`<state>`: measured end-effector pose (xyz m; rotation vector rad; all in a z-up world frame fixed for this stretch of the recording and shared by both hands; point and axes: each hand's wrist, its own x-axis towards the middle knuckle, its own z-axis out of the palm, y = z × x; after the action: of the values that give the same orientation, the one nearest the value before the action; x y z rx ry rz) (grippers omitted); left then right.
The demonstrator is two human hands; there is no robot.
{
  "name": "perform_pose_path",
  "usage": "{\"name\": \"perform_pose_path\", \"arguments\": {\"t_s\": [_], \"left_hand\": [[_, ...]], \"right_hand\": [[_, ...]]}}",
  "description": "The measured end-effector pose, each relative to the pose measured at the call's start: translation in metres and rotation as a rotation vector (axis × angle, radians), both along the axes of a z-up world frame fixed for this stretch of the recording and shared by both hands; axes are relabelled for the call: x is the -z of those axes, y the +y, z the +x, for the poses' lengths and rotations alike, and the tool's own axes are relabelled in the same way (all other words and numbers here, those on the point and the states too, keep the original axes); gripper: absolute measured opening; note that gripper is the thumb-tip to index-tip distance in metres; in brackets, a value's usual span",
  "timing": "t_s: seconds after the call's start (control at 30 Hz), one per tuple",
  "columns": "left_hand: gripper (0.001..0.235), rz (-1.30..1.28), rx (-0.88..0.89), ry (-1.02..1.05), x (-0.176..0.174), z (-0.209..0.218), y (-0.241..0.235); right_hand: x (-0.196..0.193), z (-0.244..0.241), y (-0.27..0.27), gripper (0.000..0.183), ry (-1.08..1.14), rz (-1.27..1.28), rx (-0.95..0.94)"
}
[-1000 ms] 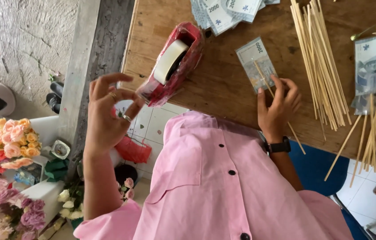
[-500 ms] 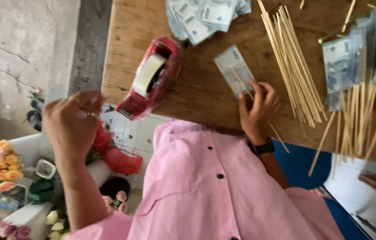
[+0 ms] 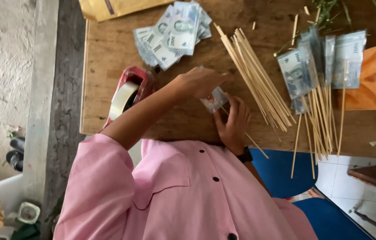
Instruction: The person repeatedly places a 2000 banknote on a wooden table, positions a thin wooden stick on top, and secures it with clear tape from a dispenser. The person handles banknotes, wooden sticks, and tape throughout the clip, producing multiple taped money-stick units.
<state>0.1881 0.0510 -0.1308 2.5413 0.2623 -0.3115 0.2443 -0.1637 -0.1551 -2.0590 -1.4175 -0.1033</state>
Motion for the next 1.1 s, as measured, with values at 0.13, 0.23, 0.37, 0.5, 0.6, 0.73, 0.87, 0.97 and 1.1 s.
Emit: {"name": "perform_pose_path", "arguments": {"t_s": [0.13,0.23,0.37,0.5,0.6,0.73,0.87,0.97,1.1], "left_hand": [[0.074,0.002,0.081,0.032,0.011,0.013,0.004],[0.075,0.073,0.102,0.1,0.032,0.022,0.003],[0.069,0.416,-0.015,-0.062,0.072,0.03,-0.001],[0.054,0.634,-0.116,-0.202,0.146,0.027,0.033],[0.065,0.779,-0.13,-0.092,0.12,0.02,0.032],[0.043,1.066,-0.209,-0.326,0.072,0.006,0.056],[0.02,0.183,-0.19,-0.025,0.014,-0.003,0.02],[0.01,0.056,-0.185,0.017,0.038,-0.007,-0.003],[0.008,-0.05,-0.191,-0.005,0.047,-0.016,-0.008]], "right_hand": [[0.011,0.005,0.002,0.057,0.012,-0.006,0.039],[0.016,0.006,0.0,0.053,0.016,-0.029,0.044],[0.018,0.008,0.0,0.031,0.004,-0.081,0.012],[0.029,0.01,0.0,0.029,-0.015,-0.076,0.027],[0.025,0.009,0.0,0.025,0.027,-0.05,0.014],[0.02,0.008,0.0,0.029,-0.002,-0.068,0.005],[0.01,0.004,0.002,0.025,0.059,-0.037,-0.012],[0.015,0.007,0.003,0.021,0.018,-0.048,-0.02],[0.009,0.006,0.002,0.017,0.129,-0.023,-0.013]]}}
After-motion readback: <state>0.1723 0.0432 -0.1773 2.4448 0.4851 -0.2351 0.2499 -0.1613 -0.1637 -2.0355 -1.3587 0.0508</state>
